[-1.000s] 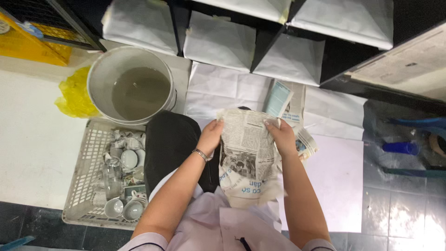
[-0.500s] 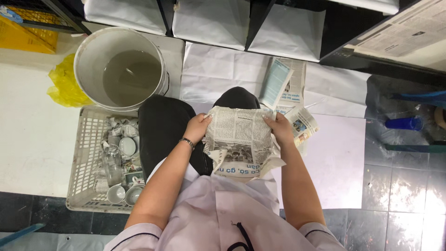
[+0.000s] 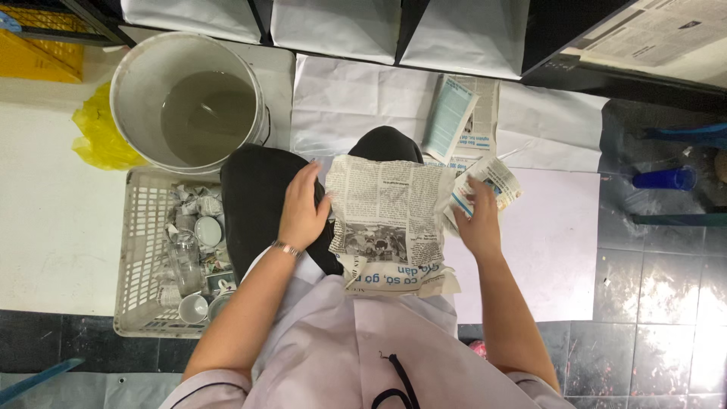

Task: The person sits on the floor and wraps individual glassware items with newspaper. They pick each item from a plastic basket, wrap it in a sheet of newspaper, and place the wrapped bundle onto a nearby shelf.

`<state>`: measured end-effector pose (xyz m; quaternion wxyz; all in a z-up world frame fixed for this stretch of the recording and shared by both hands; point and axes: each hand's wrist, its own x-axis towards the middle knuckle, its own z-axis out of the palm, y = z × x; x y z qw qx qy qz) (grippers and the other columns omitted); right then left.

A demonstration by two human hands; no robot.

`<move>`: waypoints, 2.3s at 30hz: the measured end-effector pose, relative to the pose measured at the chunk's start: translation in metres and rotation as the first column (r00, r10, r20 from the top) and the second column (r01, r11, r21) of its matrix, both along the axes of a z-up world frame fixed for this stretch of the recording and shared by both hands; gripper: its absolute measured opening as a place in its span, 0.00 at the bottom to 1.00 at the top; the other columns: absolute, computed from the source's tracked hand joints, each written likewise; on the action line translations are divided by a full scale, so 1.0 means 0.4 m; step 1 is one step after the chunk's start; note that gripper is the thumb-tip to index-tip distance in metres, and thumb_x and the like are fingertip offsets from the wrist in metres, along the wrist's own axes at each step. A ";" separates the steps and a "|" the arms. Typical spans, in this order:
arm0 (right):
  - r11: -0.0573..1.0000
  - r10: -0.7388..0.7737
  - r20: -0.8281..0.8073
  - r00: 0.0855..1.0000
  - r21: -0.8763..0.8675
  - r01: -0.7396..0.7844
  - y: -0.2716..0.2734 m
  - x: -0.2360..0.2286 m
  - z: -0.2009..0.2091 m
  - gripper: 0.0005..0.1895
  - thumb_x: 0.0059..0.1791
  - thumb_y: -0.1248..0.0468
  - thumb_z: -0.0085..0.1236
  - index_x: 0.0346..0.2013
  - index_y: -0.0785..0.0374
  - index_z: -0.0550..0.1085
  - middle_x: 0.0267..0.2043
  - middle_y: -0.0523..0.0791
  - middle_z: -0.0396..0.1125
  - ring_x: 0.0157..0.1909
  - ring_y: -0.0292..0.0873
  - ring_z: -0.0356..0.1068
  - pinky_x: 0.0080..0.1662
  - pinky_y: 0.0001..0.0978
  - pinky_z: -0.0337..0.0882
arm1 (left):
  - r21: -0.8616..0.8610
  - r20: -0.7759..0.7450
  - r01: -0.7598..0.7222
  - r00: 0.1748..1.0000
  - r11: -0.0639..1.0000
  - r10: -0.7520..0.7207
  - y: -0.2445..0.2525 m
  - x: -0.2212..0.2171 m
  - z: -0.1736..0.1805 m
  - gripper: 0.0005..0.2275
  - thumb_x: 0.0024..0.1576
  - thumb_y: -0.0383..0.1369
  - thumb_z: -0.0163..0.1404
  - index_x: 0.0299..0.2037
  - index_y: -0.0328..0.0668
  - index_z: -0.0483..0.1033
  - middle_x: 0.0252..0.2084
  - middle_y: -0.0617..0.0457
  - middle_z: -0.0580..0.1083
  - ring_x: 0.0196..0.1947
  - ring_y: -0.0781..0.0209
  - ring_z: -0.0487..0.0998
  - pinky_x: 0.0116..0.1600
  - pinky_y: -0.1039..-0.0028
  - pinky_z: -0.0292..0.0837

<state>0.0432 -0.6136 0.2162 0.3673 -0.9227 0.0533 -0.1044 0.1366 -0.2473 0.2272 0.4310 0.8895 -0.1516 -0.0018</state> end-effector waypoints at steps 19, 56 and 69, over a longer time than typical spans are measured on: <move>0.982 0.128 -0.150 0.980 0.157 -0.104 0.055 -0.193 -0.016 0.11 0.46 0.65 0.67 0.43 0.59 0.79 0.49 0.47 0.76 0.52 0.47 0.74 0.55 0.38 0.70 | -0.069 -0.162 0.353 0.919 0.933 -0.360 0.083 -0.116 0.014 0.12 0.57 0.42 0.54 0.37 0.45 0.85 0.36 0.49 0.81 0.39 0.48 0.79 0.46 0.62 0.73; 0.917 -0.396 -0.397 0.828 -0.132 0.375 0.175 -0.110 -0.114 0.16 0.55 0.52 0.50 0.37 0.62 0.72 0.32 0.55 0.72 0.37 0.63 0.72 0.40 0.53 0.70 | 0.598 0.060 0.161 0.968 0.785 -0.244 -0.183 -0.174 0.114 0.35 0.52 0.45 0.58 0.69 0.43 0.61 0.73 0.42 0.60 0.73 0.45 0.55 0.73 0.41 0.45; 0.906 -0.411 -0.481 0.775 -0.125 0.403 0.162 -0.122 -0.144 0.18 0.55 0.50 0.49 0.37 0.62 0.70 0.33 0.56 0.72 0.38 0.62 0.72 0.42 0.53 0.69 | 0.396 -0.240 0.365 0.927 0.843 -0.288 -0.209 -0.150 -0.041 0.47 0.50 0.65 0.50 0.76 0.54 0.47 0.78 0.36 0.43 0.76 0.34 0.41 0.73 0.46 0.33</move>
